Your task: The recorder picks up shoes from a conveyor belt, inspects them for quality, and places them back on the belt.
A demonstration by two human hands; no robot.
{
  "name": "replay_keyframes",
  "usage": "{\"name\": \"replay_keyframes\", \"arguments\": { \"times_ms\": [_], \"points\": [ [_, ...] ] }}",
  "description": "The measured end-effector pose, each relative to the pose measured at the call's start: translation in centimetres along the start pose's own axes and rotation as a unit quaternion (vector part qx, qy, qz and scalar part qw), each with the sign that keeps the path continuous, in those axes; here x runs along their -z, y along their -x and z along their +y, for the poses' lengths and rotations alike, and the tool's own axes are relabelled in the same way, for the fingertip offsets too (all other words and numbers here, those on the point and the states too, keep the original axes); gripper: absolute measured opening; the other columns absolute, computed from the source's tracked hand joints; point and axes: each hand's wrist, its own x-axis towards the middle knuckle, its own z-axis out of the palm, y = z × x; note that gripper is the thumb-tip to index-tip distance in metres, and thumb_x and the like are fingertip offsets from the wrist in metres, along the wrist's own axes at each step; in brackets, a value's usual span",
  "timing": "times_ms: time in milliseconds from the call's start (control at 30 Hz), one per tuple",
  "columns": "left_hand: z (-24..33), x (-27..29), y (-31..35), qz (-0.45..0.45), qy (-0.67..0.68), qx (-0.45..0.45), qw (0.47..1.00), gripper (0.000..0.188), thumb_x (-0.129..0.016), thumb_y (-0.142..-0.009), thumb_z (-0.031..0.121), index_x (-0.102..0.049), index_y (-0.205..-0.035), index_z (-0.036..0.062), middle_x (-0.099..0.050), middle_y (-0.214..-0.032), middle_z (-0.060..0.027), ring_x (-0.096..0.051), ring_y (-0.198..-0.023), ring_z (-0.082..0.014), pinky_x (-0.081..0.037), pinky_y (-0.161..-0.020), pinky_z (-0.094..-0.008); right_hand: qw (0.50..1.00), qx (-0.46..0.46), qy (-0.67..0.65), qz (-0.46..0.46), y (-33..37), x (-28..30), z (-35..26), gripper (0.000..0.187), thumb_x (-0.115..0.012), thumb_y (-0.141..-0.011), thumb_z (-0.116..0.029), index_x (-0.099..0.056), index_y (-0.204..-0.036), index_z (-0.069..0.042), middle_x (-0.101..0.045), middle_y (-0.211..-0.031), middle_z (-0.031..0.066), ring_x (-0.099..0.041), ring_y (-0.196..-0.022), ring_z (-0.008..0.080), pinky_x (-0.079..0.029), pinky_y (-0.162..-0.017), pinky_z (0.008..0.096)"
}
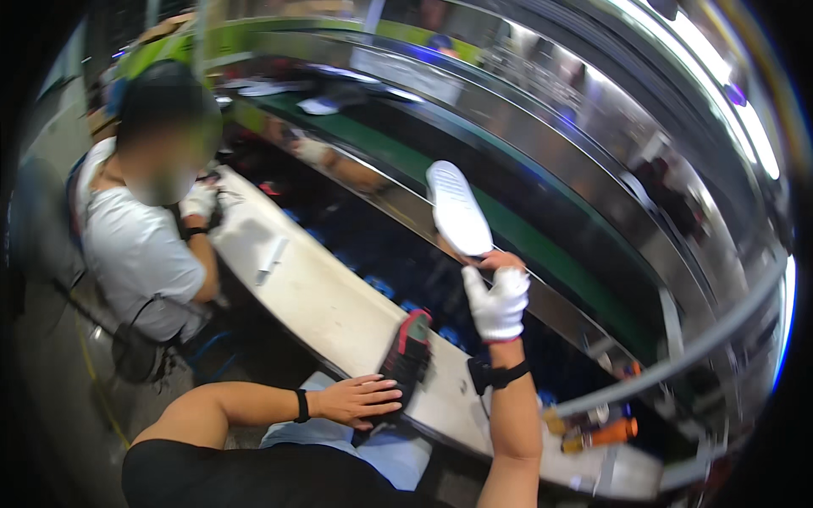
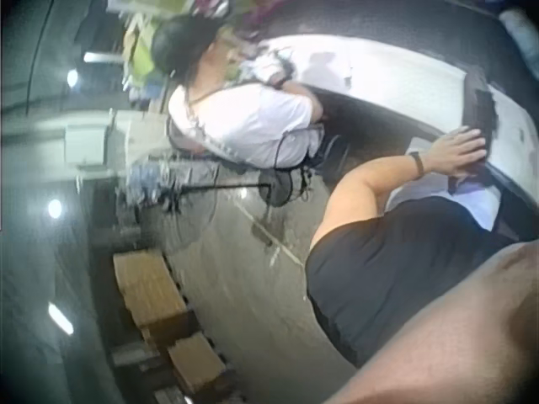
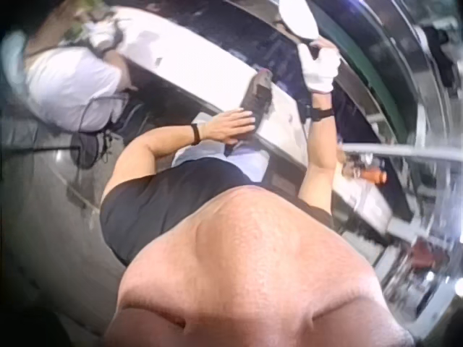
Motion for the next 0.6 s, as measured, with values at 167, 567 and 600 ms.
{"name": "replay_keyframes", "arguments": {
  "times_ms": [167,567,600],
  "points": [
    [-2.4,-0.6,-3.5,0.046,-0.095,-0.045,0.993,0.053,-0.065,-0.099,0.017,-0.064,-0.152,0.0141,-0.058,-0.163,-0.0087,-0.046,-0.16,-0.032,-0.031,-0.134,-0.0616,0.994,0.079,0.032,0.07,12.0,11.8,-8.5,0.039,-0.089,-0.081,0.002,-0.06,-0.103,-0.013,-0.074,-0.107,0.0075,-0.072,-0.1,0.0306,-0.057,-0.089,0.0473],
    [-0.5,13.3,-15.0,0.182,0.205,0.158,0.949,0.055,-0.092,-0.089,0.014,-0.069,-0.136,-0.0005,-0.079,-0.119,-0.0177,-0.08,-0.107,-0.0306,-0.062,-0.094,-0.0379,0.876,-0.421,-0.144,0.189,26.4,11.0,-11.8,0.041,-0.089,-0.098,-0.024,-0.071,-0.122,0.003,-0.078,-0.114,0.0121,-0.073,-0.104,0.0221,-0.057,-0.099,0.0358],
    [0.4,13.6,-14.8,0.137,0.23,0.175,0.947,0.054,-0.092,-0.09,0.017,-0.069,-0.136,-0.0004,-0.078,-0.121,-0.0179,-0.078,-0.111,-0.0331,-0.061,-0.098,-0.0391,0.876,-0.432,-0.124,0.177,26.0,10.9,-11.5,0.042,-0.09,-0.097,-0.022,-0.07,-0.124,0.004,-0.08,-0.114,0.0133,-0.075,-0.104,0.0227,-0.058,-0.099,0.0367]
  ]
}}
